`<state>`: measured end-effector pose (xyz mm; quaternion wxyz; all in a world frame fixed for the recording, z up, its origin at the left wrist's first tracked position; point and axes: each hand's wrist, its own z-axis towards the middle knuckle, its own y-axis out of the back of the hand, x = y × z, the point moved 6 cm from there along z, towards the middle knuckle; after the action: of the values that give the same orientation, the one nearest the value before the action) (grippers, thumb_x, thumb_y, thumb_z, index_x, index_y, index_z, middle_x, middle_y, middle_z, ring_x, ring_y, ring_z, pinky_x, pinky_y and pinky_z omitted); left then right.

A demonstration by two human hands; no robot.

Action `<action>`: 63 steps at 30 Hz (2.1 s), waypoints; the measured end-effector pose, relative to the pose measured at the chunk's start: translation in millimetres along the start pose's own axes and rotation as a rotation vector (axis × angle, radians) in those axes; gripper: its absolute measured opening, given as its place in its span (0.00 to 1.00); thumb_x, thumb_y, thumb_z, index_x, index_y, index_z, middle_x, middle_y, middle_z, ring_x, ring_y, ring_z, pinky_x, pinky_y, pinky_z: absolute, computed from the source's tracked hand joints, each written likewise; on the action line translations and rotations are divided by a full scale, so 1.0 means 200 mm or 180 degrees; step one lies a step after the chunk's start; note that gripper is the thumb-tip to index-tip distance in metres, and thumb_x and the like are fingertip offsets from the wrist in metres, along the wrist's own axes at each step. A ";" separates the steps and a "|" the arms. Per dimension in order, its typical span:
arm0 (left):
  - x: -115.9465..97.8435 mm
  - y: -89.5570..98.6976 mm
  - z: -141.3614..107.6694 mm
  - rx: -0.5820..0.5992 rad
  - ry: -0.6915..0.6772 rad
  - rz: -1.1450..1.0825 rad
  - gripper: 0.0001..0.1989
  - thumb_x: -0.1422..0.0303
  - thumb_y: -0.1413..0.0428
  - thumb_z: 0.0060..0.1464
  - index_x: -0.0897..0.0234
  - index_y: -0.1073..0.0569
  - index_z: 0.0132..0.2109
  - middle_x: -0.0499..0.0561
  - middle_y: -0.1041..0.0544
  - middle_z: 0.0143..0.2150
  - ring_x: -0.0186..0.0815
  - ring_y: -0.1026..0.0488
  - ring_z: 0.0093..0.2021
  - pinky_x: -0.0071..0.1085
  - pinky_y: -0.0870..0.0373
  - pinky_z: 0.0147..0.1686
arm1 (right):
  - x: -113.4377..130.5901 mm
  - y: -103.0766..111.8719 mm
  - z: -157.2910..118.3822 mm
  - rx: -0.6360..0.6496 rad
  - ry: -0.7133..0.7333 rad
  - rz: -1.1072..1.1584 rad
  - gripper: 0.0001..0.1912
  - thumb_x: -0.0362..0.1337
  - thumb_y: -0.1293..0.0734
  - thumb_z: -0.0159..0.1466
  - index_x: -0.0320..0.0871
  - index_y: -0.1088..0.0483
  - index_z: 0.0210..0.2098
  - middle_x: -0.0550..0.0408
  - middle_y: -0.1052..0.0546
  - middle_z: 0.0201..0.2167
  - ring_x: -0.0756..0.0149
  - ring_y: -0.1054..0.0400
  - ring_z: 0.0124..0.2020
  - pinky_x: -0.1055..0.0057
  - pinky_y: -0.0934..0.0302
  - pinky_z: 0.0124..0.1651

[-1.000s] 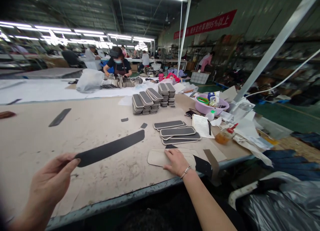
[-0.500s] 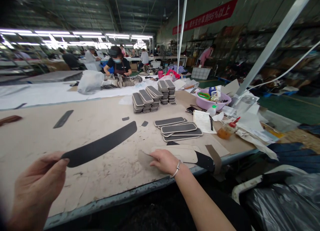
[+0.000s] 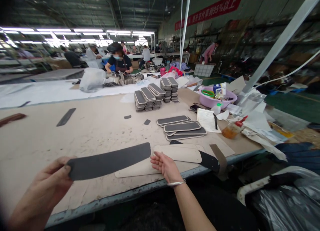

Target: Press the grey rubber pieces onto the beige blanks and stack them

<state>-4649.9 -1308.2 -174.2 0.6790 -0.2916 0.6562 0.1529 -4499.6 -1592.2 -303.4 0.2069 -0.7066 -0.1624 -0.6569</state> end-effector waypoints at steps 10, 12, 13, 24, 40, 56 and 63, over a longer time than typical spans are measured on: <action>0.16 -0.07 0.00 0.0699 0.0717 0.0053 0.13 0.63 0.34 0.39 0.61 0.29 0.30 0.48 0.27 0.31 0.34 0.29 0.28 0.28 0.29 0.28 | -0.09 -0.08 -0.12 0.0060 -0.0938 0.1301 0.23 0.51 0.33 0.56 0.42 0.29 0.45 0.49 0.27 0.44 0.72 0.33 0.35 0.76 0.37 0.34; 0.16 -0.06 -0.01 0.0687 0.0769 0.0045 0.13 0.63 0.34 0.38 0.61 0.29 0.30 0.48 0.27 0.31 0.34 0.29 0.28 0.28 0.29 0.27 | -0.11 -0.10 -0.11 0.0103 -0.0986 0.1281 0.23 0.52 0.33 0.56 0.45 0.30 0.46 0.51 0.28 0.45 0.73 0.34 0.34 0.76 0.37 0.33; 0.16 -0.06 -0.02 0.0656 0.0787 0.0035 0.13 0.63 0.34 0.38 0.61 0.29 0.30 0.48 0.27 0.31 0.34 0.29 0.29 0.27 0.30 0.27 | -0.11 -0.12 -0.12 0.0146 -0.1001 0.1267 0.23 0.52 0.33 0.56 0.45 0.30 0.45 0.52 0.28 0.44 0.73 0.34 0.33 0.76 0.38 0.32; 0.38 -0.04 0.08 0.0471 0.0969 0.0940 0.16 0.61 0.35 0.39 0.65 0.30 0.32 0.43 0.32 0.23 0.25 0.39 0.21 0.20 0.45 0.20 | -0.16 0.11 -0.18 -0.0540 -0.1007 -0.0073 0.19 0.53 0.33 0.52 0.41 0.29 0.30 0.61 0.32 0.18 0.71 0.37 0.21 0.73 0.41 0.28; 0.72 -0.10 0.27 0.0866 0.0553 0.3016 0.13 0.59 0.42 0.42 0.63 0.34 0.32 0.43 0.32 0.21 0.32 0.35 0.23 0.26 0.43 0.24 | -0.23 0.29 -0.10 -0.0956 -0.1062 -0.1666 0.15 0.50 0.36 0.54 0.46 0.37 0.31 0.58 0.26 0.19 0.62 0.30 0.22 0.67 0.38 0.30; 0.66 -0.12 0.24 0.0727 0.0304 0.3840 0.11 0.65 0.40 0.44 0.62 0.35 0.31 0.43 0.31 0.24 0.30 0.34 0.25 0.25 0.45 0.25 | -0.22 0.31 -0.08 -0.0851 -0.1258 -0.2496 0.20 0.56 0.38 0.51 0.46 0.34 0.32 0.57 0.23 0.22 0.59 0.28 0.28 0.64 0.41 0.33; 0.66 -0.13 0.24 0.0793 0.0243 0.4089 0.09 0.65 0.42 0.47 0.62 0.35 0.31 0.44 0.30 0.25 0.31 0.33 0.27 0.26 0.43 0.27 | -0.14 0.28 -0.09 -0.0968 -0.1069 -0.2618 0.15 0.50 0.38 0.54 0.46 0.34 0.30 0.59 0.25 0.21 0.62 0.30 0.29 0.67 0.43 0.35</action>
<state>-4584.5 -1322.9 -300.8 0.4574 0.2340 0.7362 0.4404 -4489.7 -1647.9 -335.0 -0.2056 -0.7025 -0.3621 -0.5772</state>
